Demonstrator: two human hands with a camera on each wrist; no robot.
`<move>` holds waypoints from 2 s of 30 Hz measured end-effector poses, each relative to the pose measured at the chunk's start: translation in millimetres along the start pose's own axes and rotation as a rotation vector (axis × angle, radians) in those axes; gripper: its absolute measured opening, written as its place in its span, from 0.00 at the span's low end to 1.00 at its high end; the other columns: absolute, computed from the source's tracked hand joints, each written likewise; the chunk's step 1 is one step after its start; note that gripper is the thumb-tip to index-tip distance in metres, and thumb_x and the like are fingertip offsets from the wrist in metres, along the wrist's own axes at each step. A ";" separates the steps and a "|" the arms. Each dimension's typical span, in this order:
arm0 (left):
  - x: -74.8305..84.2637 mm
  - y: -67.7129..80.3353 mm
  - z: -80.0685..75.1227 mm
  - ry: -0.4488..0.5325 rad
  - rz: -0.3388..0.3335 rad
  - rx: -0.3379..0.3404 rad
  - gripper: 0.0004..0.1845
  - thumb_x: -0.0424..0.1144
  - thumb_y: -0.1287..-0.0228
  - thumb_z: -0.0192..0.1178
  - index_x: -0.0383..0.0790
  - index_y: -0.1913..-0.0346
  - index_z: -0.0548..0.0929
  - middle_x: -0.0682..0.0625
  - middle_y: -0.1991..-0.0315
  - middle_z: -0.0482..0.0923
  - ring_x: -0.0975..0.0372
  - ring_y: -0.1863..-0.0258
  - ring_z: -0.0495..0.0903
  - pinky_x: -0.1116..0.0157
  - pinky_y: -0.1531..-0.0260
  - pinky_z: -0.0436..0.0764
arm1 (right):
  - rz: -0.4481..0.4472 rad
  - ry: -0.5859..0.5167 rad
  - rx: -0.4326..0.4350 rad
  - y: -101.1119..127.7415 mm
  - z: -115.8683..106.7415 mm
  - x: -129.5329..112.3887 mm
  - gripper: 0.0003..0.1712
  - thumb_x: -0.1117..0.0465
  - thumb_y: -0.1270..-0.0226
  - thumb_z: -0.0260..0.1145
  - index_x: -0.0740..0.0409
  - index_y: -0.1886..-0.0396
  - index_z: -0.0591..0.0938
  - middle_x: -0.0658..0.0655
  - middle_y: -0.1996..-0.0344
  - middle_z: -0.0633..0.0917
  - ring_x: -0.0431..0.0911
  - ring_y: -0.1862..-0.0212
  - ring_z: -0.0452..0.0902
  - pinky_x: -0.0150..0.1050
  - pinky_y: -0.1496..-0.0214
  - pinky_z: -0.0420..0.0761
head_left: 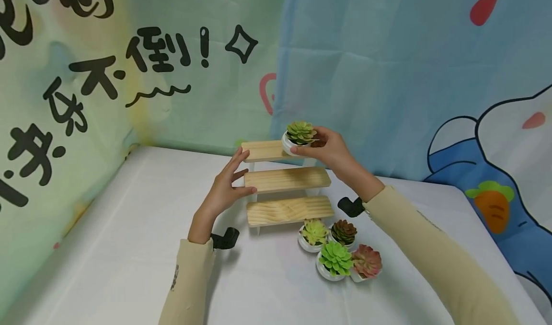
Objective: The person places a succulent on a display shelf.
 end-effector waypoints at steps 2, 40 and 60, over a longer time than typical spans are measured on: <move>0.2 -0.3 0.3 -0.002 0.005 -0.003 0.48 0.21 0.43 0.66 0.40 0.23 0.53 0.47 0.21 0.38 0.40 0.31 0.63 0.51 0.47 0.80 | -0.004 -0.018 -0.013 -4.9 5.2 -1.9 0.42 0.55 0.37 0.71 0.59 0.27 0.64 0.63 0.37 0.72 0.57 0.38 0.70 0.53 0.36 0.72; -3.3 -2.0 -0.3 0.016 -0.001 -0.002 0.47 0.20 0.42 0.65 0.39 0.23 0.53 0.48 0.21 0.37 0.39 0.31 0.62 0.50 0.46 0.80 | -0.017 0.029 -0.123 -39.4 31.2 -3.7 0.42 0.56 0.35 0.69 0.58 0.26 0.62 0.62 0.34 0.70 0.56 0.34 0.66 0.54 0.34 0.70; 1.7 0.7 0.8 0.008 -0.015 -0.008 0.48 0.22 0.42 0.65 0.42 0.22 0.52 0.50 0.20 0.37 0.42 0.30 0.62 0.50 0.45 0.79 | -0.063 -0.050 -0.146 -0.4 6.0 5.4 0.44 0.63 0.34 0.68 0.59 0.24 0.56 0.63 0.29 0.63 0.57 0.31 0.62 0.53 0.34 0.70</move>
Point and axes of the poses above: each hand's wrist, its own y-axis away from the middle knuckle, its own z-axis out of the palm, x = y × z, the point moved 2 cm from there along -y, towards the middle knuckle
